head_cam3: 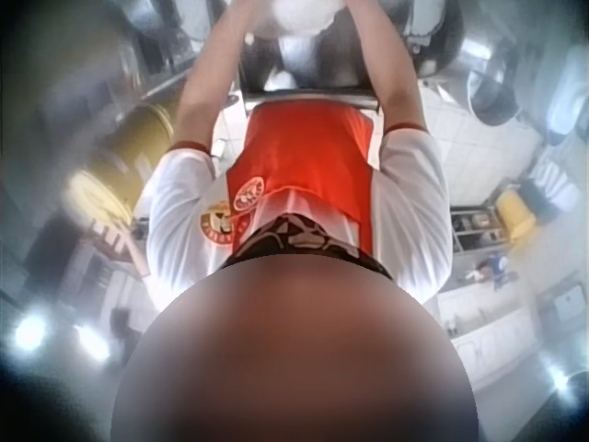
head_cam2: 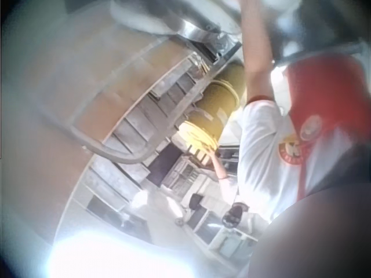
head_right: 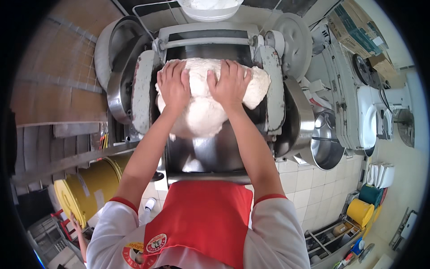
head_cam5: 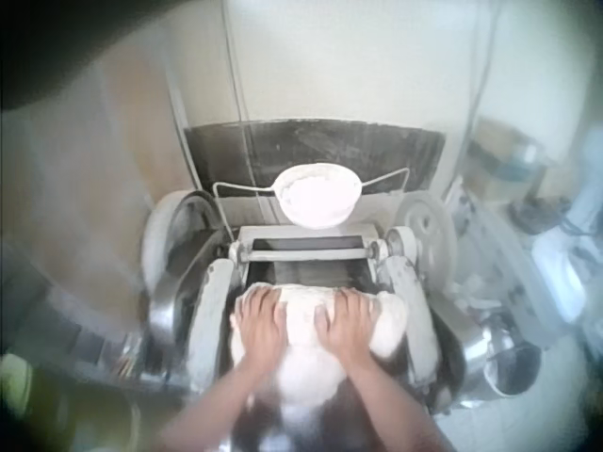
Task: The person uses a commercial dough roller to flatten and refine a mass of bread dough, repeatedly feeding the dough through the rollers by hand.
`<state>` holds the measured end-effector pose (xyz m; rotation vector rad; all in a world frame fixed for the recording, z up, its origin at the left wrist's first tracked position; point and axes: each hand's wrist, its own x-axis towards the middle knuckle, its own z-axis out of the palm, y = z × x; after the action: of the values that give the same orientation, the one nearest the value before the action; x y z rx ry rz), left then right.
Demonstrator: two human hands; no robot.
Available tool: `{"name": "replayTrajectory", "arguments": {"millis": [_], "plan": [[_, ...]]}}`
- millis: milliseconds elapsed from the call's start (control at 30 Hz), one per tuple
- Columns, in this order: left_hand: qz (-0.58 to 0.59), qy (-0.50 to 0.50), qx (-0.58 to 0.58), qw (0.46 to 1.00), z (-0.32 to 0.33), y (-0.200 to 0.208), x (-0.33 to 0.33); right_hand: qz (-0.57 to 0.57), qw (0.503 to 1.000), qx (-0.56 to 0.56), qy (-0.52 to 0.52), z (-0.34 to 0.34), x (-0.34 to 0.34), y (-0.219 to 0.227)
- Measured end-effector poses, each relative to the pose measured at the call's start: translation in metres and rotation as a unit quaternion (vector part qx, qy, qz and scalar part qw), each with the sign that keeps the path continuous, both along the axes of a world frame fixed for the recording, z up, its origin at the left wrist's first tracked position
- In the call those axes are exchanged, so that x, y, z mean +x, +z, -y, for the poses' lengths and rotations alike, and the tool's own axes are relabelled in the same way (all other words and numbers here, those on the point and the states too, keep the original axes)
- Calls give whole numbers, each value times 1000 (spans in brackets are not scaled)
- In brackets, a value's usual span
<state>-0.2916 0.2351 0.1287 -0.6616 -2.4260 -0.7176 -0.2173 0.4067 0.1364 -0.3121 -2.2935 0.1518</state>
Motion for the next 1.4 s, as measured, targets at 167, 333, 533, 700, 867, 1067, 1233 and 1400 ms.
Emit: {"name": "replayTrajectory", "arguments": {"millis": [167, 333, 533, 700, 867, 1067, 1233, 1400], "plan": [[102, -62, 112, 986, 23, 7, 38, -7, 1000, -2, -7, -4, 14, 3], [315, -24, 322, 892, 95, -63, 178, 60, 998, 3, -17, -2, 26, 8], [620, -27, 394, 678, 95, -85, 186, -1, 995, 17, 95, 45, 33, 8], [678, -62, 345, 646, 83, -52, 157, 3, 997, 43, 62, 21, 17, -2], [714, -50, 277, 641, 104, -88, 196, 12, 998, 47, 48, 23, 3, -4], [745, -31, 262, 613, 130, -115, 247, 57, 997, -17, 55, 34, 8, -14], [724, -28, 307, 617, 134, -168, 293, -1, 995, 39, 93, 21, 2, 11], [747, -53, 213, 627, 117, -188, 344, 32, 991, -12, 129, 38, -33, -12]]}}
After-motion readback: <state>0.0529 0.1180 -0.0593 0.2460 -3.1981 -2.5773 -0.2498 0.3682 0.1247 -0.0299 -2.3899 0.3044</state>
